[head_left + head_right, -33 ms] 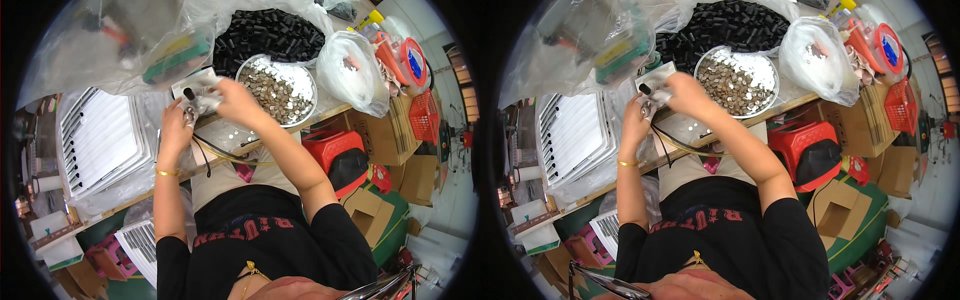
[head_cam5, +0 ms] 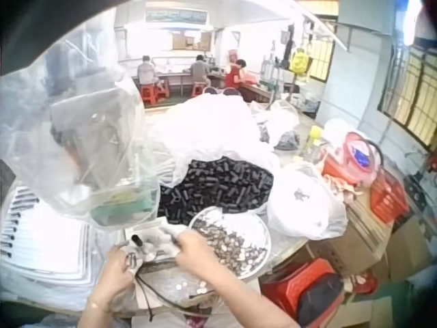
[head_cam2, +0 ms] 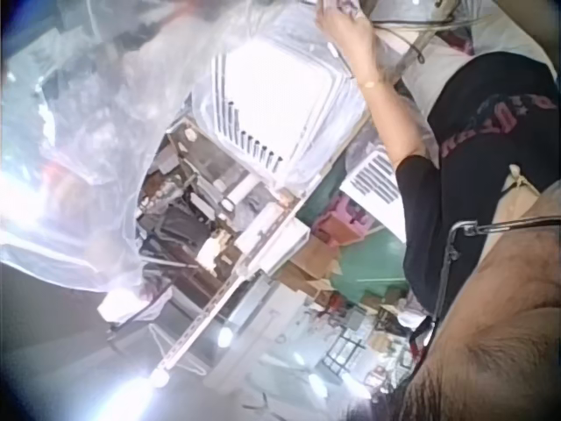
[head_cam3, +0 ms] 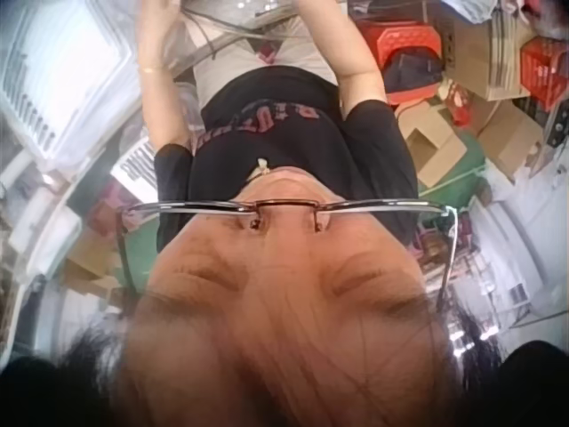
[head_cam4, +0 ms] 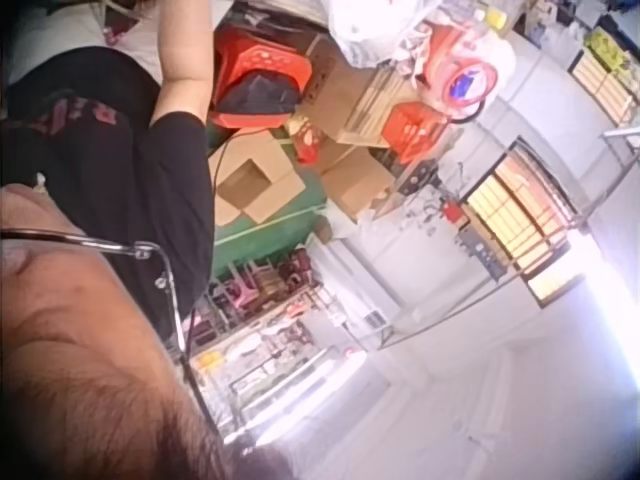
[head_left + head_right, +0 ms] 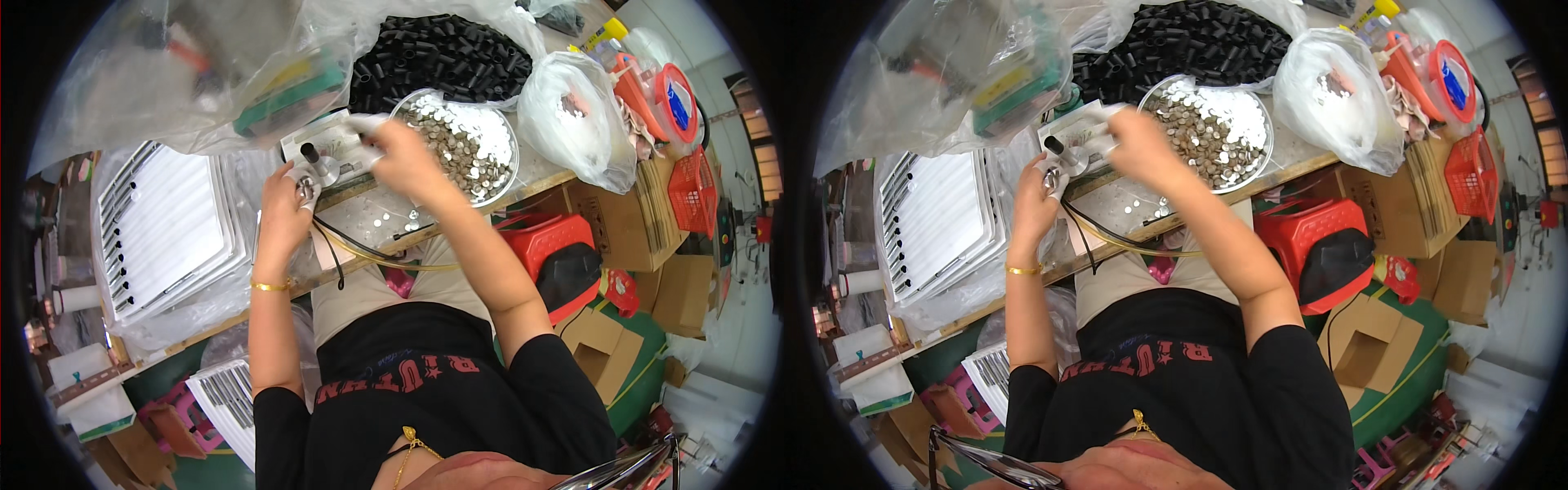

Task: Manually assemble small metal hardware components using a hand-operated press and placing them into a tray.

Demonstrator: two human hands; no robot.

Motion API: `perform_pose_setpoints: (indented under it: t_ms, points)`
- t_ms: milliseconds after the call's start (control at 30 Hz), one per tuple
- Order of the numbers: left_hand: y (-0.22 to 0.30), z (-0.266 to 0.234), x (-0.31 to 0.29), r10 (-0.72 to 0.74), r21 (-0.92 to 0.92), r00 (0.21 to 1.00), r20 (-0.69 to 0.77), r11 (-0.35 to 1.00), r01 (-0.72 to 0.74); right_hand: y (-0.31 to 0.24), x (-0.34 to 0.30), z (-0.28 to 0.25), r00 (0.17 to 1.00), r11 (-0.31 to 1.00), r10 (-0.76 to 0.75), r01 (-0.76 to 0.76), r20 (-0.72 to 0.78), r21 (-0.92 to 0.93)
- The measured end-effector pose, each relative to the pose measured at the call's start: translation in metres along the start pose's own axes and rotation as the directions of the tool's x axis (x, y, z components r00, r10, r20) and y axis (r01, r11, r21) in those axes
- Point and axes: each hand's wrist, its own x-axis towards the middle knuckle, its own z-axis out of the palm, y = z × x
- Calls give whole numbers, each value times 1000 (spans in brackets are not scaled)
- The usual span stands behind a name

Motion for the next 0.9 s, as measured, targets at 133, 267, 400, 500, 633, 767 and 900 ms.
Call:
perform_pose_setpoints:
  t_ms: [133, 267, 400, 500, 633, 767, 900]
  points:
    - [8, -23, -7, -310, -31, 950, -43, 951, 309, 59, -10, -101, 997, 829, 27, -64, -75, -555]
    - [2, -13, 1, -278, 24, 959, -58, 960, 280, 95, -17, -124, 998, 718, -17, 50, 54, -694]
    - [-1, 0, 8, 21, 269, 999, 49, 963, -34, 101, -16, -121, 984, 645, -118, 180, 136, -743]
    - [-11, 8, 8, 155, 298, 985, 69, 940, -169, 97, -17, -117, 975, 636, -185, 216, 125, -741]
    - [-12, 6, 8, 136, 269, 987, 80, 951, -153, 95, -19, -113, 964, 666, -248, 239, 93, -706]
    - [-1, 14, 11, 172, 329, 978, 115, 923, -201, 70, -18, -93, 965, 834, -254, 180, -73, -522]
    - [11, 15, 6, 163, 332, 981, 101, 924, -188, 45, 0, -78, 934, 783, -340, 214, -113, -584]
